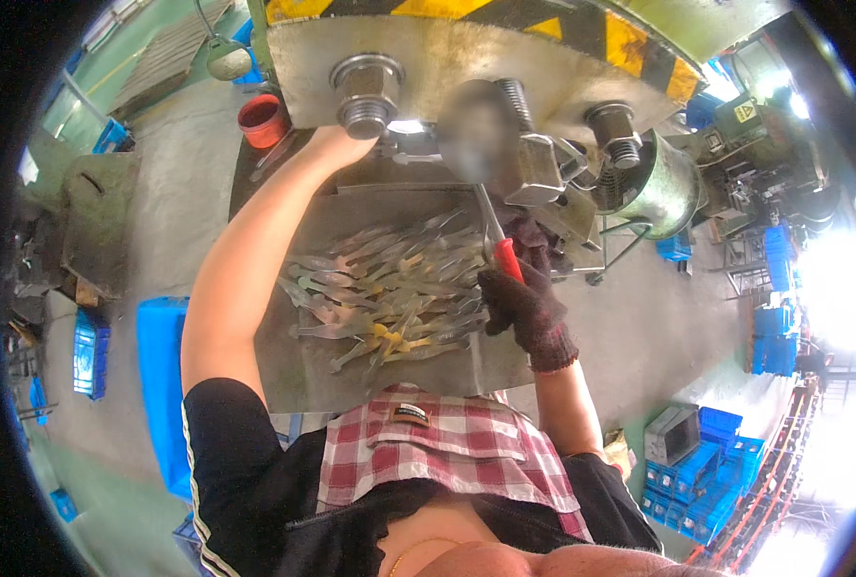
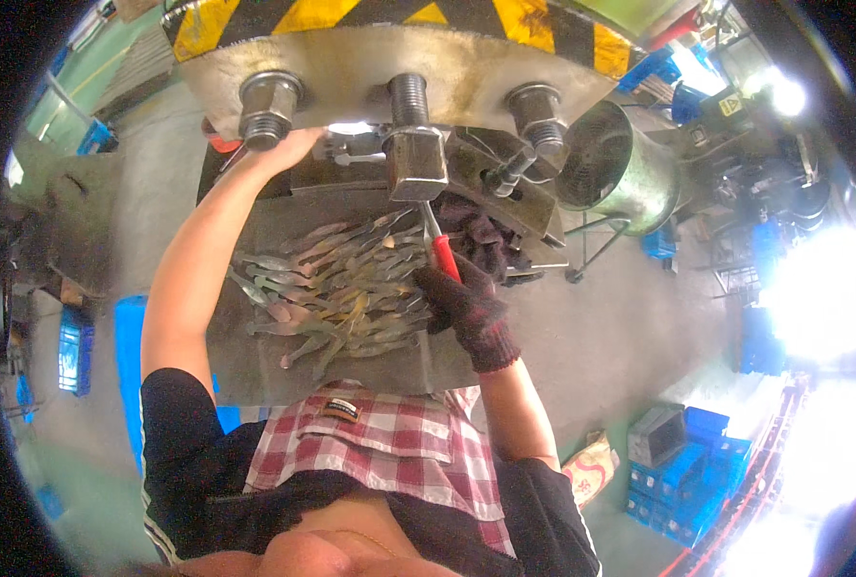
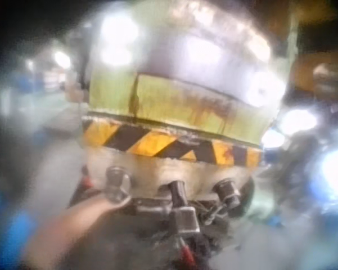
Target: The person feeds metal blanks into a press machine one at a time by hand, stamps them, and retrieves the stamped pieces using a handheld tool.
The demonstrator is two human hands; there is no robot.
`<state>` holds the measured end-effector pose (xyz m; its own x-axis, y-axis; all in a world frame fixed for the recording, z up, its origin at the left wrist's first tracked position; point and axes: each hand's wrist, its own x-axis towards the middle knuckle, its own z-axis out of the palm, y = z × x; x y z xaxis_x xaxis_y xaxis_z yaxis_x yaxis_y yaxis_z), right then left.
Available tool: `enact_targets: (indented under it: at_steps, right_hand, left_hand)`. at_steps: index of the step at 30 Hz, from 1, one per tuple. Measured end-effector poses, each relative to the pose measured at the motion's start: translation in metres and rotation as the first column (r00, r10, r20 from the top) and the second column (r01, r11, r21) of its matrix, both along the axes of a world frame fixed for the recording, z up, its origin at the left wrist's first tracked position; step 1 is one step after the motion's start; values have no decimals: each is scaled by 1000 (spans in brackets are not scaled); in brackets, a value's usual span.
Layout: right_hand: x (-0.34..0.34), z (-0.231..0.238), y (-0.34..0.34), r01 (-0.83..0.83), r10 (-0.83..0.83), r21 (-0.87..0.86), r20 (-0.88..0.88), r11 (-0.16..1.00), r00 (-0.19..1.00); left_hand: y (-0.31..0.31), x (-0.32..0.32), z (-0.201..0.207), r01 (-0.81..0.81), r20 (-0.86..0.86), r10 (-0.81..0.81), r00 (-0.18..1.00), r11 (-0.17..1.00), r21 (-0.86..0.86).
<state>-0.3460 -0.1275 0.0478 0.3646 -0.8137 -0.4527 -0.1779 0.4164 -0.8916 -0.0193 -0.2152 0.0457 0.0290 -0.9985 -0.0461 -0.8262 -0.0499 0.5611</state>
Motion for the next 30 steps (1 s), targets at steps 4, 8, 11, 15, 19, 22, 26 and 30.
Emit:
enact_targets:
  at_steps: [4, 8, 11, 15, 19, 22, 26, 30]
  right_hand:
    - [12, 12, -10, 2, -3, -17, -39, 1000, 999]
    - [35, 15, -35, -20, -4, -202, -116, 979, 993]
    - [54, 32, -45, -63, -36, -298, -316, 953, 948]
    - [58, 20, -49, -112, 2, -275, -372, 955, 928]
    - [56, -15, -56, -42, -3, -163, -263, 986, 965]
    - [69, -27, -51, -24, -31, -231, -228, 973, 973]
    - [72, 2, -46, -76, -37, -246, -423, 966, 905]
    - [44, 10, -36, -20, 5, -48, -300, 999, 954]
  left_hand:
    - [-13, 4, -7, -122, -10, 141, 990, 819, -561]
    - [7, 27, -2, -165, -80, 153, 985, 697, -697]
    - [37, 30, 4, -332, -307, 179, 935, 747, -576]
    - [76, 37, -5, -485, -381, 373, 846, 835, -261]
    - [94, 26, -20, -494, -500, 333, 800, 838, -232]
    - [99, 19, -20, -492, -540, 326, 776, 848, -195]
    - [104, 14, -20, -482, -552, 314, 772, 855, -188]
    - [114, 11, -23, -493, -633, 340, 695, 867, -75]
